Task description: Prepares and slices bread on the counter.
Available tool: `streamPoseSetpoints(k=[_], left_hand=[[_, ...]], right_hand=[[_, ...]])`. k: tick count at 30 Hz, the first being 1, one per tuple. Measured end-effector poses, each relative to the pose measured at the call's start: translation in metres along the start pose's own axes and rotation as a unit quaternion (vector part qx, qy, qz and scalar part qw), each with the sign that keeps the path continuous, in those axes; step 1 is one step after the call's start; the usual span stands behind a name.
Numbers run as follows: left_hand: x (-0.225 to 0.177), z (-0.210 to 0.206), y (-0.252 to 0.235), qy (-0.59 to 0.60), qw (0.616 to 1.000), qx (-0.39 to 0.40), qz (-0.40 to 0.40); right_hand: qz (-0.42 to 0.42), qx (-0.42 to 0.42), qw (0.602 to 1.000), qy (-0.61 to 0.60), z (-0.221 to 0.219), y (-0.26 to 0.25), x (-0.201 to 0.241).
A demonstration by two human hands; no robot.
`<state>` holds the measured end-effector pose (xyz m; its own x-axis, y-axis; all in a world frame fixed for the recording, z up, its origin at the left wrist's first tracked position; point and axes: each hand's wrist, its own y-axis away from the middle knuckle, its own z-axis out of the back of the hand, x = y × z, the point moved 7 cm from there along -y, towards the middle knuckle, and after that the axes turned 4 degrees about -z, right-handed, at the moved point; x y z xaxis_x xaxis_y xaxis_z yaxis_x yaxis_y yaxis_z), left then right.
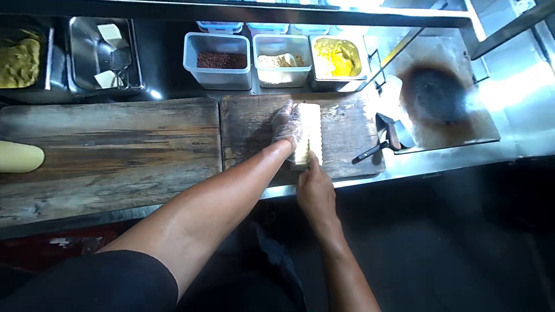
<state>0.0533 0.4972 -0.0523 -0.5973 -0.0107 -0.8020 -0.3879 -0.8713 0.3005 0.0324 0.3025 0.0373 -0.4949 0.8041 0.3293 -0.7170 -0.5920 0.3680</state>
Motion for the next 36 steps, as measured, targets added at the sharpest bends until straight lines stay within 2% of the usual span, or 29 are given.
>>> streamPoseSetpoints(k=[3, 6, 10, 12, 14, 17, 19, 23, 26, 29, 31, 34, 36], left_hand=[[0.002, 0.000, -0.002, 0.009, 1.000, 0.003, -0.003], [0.002, -0.001, -0.006, 0.004, 1.000, 0.005, 0.000], [-0.007, 0.002, 0.005, -0.011, 1.000, 0.008, 0.007], [-0.016, 0.009, 0.015, -0.010, 1.000, 0.022, 0.016], [-0.013, 0.007, 0.010, -0.003, 1.000, 0.018, 0.008], [0.001, 0.000, -0.003, -0.001, 1.000, 0.004, 0.003], [-0.001, 0.002, -0.001, -0.013, 1.000, 0.007, -0.001], [-0.003, 0.002, -0.002, -0.026, 1.000, 0.001, -0.009], [-0.001, 0.000, -0.003, -0.023, 1.000, 0.000, -0.015], [-0.002, 0.000, -0.004, -0.019, 1.000, -0.005, -0.014], [-0.003, 0.000, -0.003, -0.022, 1.000, -0.007, -0.012], [-0.005, 0.001, -0.002, -0.032, 0.999, -0.011, -0.013], [-0.005, 0.001, -0.004, -0.033, 0.999, -0.006, -0.016]], right_hand=[[-0.005, 0.018, 1.000, -0.002, 0.007, 0.038, -0.013], [0.022, -0.038, 0.999, -0.023, 0.004, 0.078, -0.029], [0.010, -0.036, 0.999, -0.027, -0.016, 0.021, -0.018], [0.010, -0.029, 0.999, -0.017, -0.015, 0.012, -0.011], [0.003, -0.017, 1.000, -0.015, -0.012, 0.039, -0.018], [0.025, -0.075, 0.997, -0.027, -0.013, 0.088, -0.033], [0.025, -0.090, 0.995, -0.036, -0.025, 0.075, -0.034], [0.018, -0.051, 0.998, -0.010, -0.032, 0.011, -0.017], [-0.007, -0.025, 1.000, -0.012, -0.027, 0.037, -0.026], [0.013, -0.090, 0.995, -0.032, -0.035, 0.068, -0.044], [0.029, -0.111, 0.992, -0.043, -0.047, 0.048, -0.042], [0.031, -0.092, 0.995, -0.009, -0.053, 0.008, -0.027], [0.007, -0.058, 0.998, -0.002, -0.052, 0.016, -0.028]])
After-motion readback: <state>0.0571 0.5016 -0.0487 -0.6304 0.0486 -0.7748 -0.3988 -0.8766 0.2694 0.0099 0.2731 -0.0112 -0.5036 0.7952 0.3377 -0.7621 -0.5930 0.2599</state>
